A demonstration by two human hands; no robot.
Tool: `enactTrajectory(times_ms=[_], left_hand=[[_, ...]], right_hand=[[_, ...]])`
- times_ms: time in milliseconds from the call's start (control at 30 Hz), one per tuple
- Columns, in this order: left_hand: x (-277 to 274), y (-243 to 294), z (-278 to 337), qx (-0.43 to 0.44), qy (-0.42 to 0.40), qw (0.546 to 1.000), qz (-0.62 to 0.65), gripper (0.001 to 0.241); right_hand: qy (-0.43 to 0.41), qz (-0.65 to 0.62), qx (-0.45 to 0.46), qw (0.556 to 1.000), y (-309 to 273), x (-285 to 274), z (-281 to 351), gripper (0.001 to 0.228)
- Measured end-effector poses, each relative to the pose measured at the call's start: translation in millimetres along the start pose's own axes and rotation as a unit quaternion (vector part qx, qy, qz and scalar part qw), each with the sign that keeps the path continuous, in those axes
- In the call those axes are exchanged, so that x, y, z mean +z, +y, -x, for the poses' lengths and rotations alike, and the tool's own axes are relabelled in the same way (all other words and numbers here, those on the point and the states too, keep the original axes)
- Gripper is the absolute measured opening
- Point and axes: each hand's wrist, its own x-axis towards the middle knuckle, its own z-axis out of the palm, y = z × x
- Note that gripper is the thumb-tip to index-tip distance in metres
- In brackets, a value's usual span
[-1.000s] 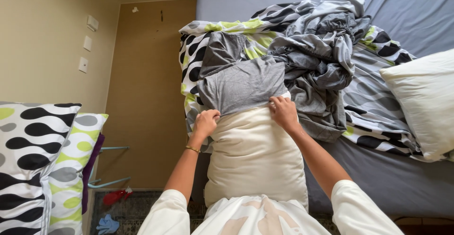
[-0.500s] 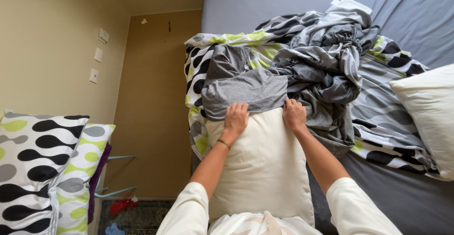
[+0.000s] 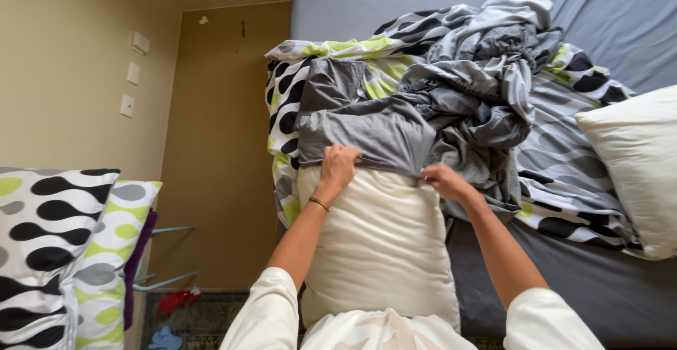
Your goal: The person inserts a white pillow into a gray pillowcase on a bed. They hold the pillowcase open, push the pillow inside, and then pull the fabric over the corners to cover it completely.
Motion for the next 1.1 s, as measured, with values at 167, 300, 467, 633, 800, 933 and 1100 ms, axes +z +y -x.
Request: enactTrajectory(times_ms=[167, 300, 467, 633, 800, 933, 1100], left_hand=[[-11, 23, 11, -0.011, -0.010, 0.998, 0.056, 0.008], [-35, 53, 48, 0.034, -0.086, 0.988, 0.125, 0.014], [-47, 45, 65, -0.027, -0.040, 0.991, 0.123, 0.011], [-51, 50, 67, -0.046, -0.033, 0.992, 0.115, 0.013], [-99, 73, 69, -0.077, 0.028, 0.986, 0.148, 0.022], [-127, 81, 72, -0.063, 0.114, 0.963, 0.234, 0.031], [-155, 83, 93, -0.120, 0.084, 0.912, 0.384, 0.037]], right_hand=[[-0.057, -0.082, 0.092, 0.991, -38, -3, 32, 0.019], [0.169, -0.110, 0.236, 0.951, 10, 50, 63, 0.024], [0.065, -0.314, 0.410, 0.854, -35, 91, 95, 0.080], [0.173, -0.364, 0.340, 0.849, -52, 87, 75, 0.068], [0.234, -0.464, 0.230, 0.823, -116, 25, 69, 0.033], [0.247, -0.486, 0.201, 0.814, -159, -7, 49, 0.031], [0.260, -0.468, 0.176, 0.826, -240, -13, 40, 0.023]])
